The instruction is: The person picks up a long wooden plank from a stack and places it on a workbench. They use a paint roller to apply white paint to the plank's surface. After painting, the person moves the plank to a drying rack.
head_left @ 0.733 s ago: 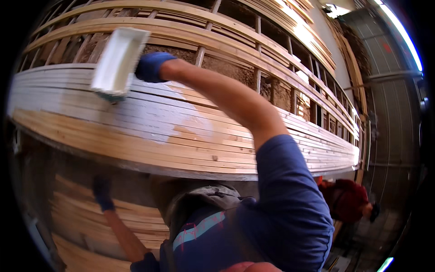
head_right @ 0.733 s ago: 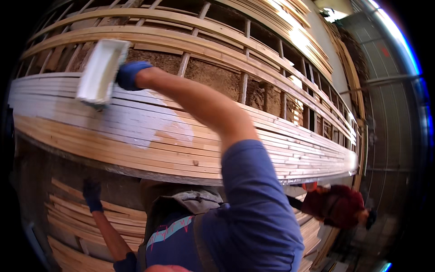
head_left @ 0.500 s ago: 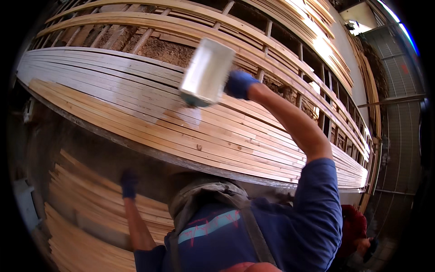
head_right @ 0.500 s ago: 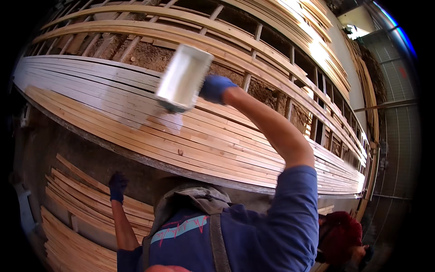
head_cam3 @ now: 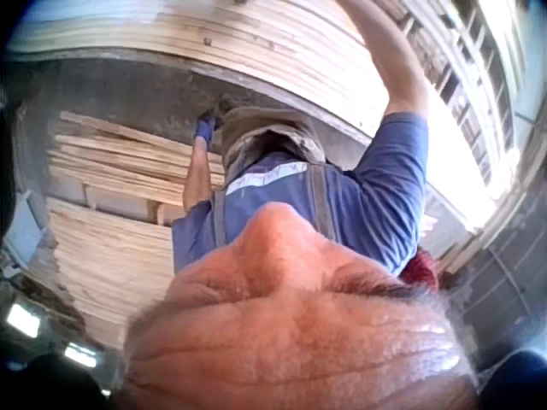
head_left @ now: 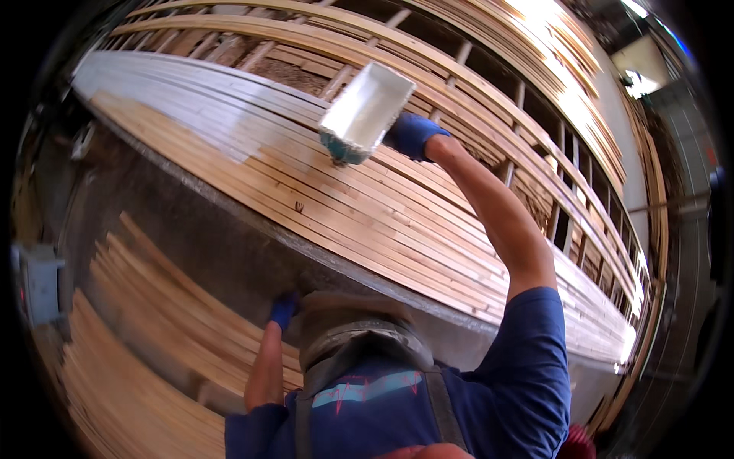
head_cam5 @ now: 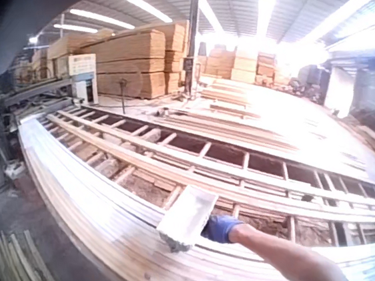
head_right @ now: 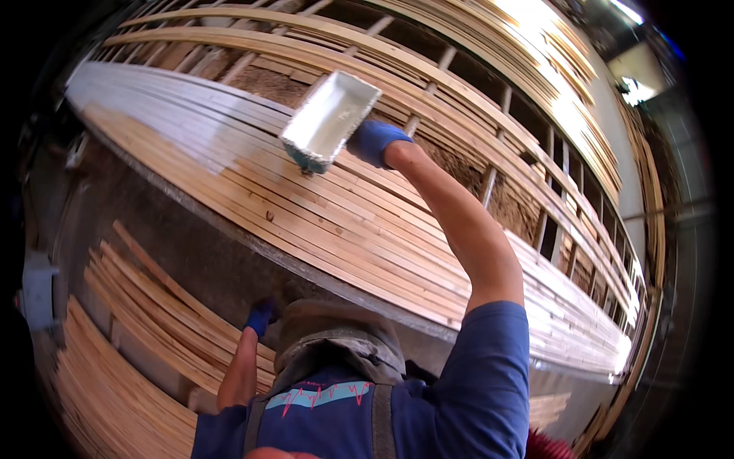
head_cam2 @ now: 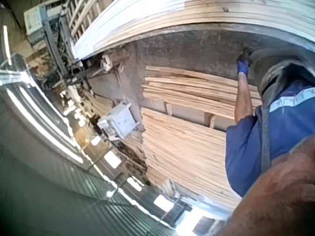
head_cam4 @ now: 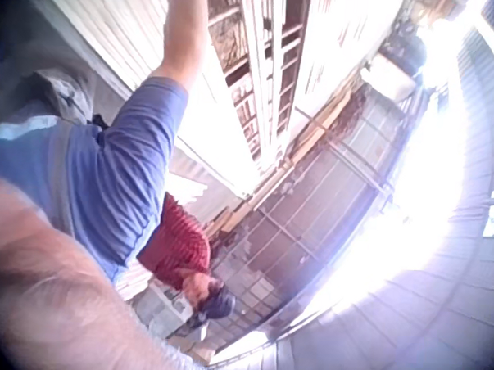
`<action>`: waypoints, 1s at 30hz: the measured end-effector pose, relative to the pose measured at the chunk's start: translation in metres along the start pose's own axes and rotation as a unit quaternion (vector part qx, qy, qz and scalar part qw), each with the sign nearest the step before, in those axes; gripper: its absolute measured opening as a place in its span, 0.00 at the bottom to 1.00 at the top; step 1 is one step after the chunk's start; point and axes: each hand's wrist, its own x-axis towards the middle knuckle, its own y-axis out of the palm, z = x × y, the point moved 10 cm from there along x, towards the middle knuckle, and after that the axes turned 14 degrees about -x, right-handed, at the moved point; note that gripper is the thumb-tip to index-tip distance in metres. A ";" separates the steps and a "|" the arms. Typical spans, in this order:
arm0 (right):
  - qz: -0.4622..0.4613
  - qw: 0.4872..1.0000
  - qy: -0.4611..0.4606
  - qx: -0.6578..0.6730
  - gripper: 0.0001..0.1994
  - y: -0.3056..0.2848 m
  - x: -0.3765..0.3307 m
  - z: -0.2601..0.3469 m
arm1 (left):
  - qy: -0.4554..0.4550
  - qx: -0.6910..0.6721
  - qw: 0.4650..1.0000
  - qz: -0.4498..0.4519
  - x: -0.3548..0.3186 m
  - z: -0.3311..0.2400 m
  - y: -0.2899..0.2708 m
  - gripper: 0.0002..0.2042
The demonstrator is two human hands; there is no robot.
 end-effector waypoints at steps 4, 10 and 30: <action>0.038 0.988 0.052 0.141 0.16 0.012 -0.063 -0.048 | 0.079 0.150 0.982 -0.079 -0.004 0.000 0.026 0.10; 0.040 0.970 -0.108 -0.216 0.16 0.127 -0.313 -0.191 | -0.106 -0.412 0.898 -0.116 -0.066 -0.006 0.154 0.11; -0.004 0.992 -0.103 -0.073 0.12 0.111 -0.294 -0.095 | -0.080 -0.484 0.852 -0.184 -0.076 0.053 0.182 0.16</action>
